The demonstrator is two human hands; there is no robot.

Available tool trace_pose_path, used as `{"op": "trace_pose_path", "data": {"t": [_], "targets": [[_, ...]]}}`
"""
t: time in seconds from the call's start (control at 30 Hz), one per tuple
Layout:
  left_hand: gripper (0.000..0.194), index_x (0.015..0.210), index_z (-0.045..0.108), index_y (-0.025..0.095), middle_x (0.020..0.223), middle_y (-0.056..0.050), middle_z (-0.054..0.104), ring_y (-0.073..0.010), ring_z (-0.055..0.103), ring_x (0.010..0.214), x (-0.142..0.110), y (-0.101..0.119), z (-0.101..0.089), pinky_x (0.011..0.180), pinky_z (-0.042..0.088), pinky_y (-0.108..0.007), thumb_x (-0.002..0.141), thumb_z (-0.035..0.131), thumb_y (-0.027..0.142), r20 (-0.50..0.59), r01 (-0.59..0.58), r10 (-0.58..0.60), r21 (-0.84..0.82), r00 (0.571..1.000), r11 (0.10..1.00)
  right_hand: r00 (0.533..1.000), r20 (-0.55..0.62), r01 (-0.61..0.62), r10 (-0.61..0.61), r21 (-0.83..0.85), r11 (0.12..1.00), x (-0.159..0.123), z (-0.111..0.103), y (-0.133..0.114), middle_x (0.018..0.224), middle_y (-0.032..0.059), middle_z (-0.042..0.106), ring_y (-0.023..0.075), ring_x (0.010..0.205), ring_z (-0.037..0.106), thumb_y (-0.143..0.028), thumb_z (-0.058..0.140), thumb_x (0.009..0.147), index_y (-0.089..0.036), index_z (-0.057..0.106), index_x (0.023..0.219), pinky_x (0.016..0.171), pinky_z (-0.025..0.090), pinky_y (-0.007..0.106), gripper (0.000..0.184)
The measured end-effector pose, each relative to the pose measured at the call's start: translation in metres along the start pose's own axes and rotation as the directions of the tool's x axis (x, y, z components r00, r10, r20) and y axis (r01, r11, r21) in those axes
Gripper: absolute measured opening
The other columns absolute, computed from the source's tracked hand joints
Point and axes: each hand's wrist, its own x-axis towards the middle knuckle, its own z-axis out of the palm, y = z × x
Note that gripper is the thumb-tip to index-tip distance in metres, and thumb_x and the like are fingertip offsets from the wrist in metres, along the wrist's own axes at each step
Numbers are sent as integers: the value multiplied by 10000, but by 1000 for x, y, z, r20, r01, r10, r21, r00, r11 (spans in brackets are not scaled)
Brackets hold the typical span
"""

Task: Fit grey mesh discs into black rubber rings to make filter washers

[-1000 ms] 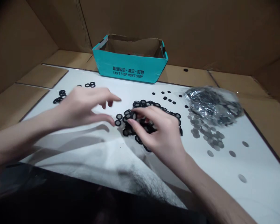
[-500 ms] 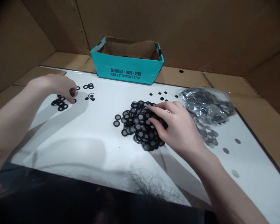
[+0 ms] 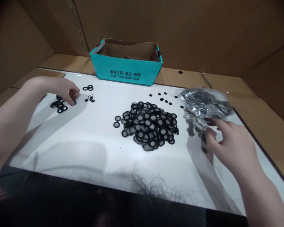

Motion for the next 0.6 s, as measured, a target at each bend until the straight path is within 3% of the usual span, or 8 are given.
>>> {"op": "trace_pose_path", "data": {"t": [0.17,0.27,0.4,0.6], "targets": [[318,738,620,174,634,12,640,-105,523,610,2,0,0,580,329,-212,592,724,437,2,33,-33,15,999,999,998,61,21,-15,-104,994,-20,22,25,851,149,692,270,630,539,-566,432,774,-166,717,978,612,436,401,532],[295,791,603,191,748,-28,668,-169,583,679,6,-3,-1,589,363,-230,579,689,377,31,64,-65,27,997,998,999,-30,34,-38,-129,991,-26,31,26,843,132,712,290,704,565,-572,383,805,-161,753,945,638,457,388,570],[301,816,572,198,798,-50,659,-219,608,744,10,-5,-2,599,386,-251,583,659,368,55,60,-62,34,997,998,992,-125,-6,-9,-124,992,-24,36,22,715,109,696,278,652,561,-536,400,796,-175,753,801,580,435,366,505],[342,737,571,188,673,8,592,-146,508,661,2,1,-1,592,351,-251,553,714,439,43,74,-75,12,996,997,975,-159,-145,154,69,987,-14,30,20,740,101,678,288,725,633,-577,512,698,-208,698,731,625,445,382,414]]}}
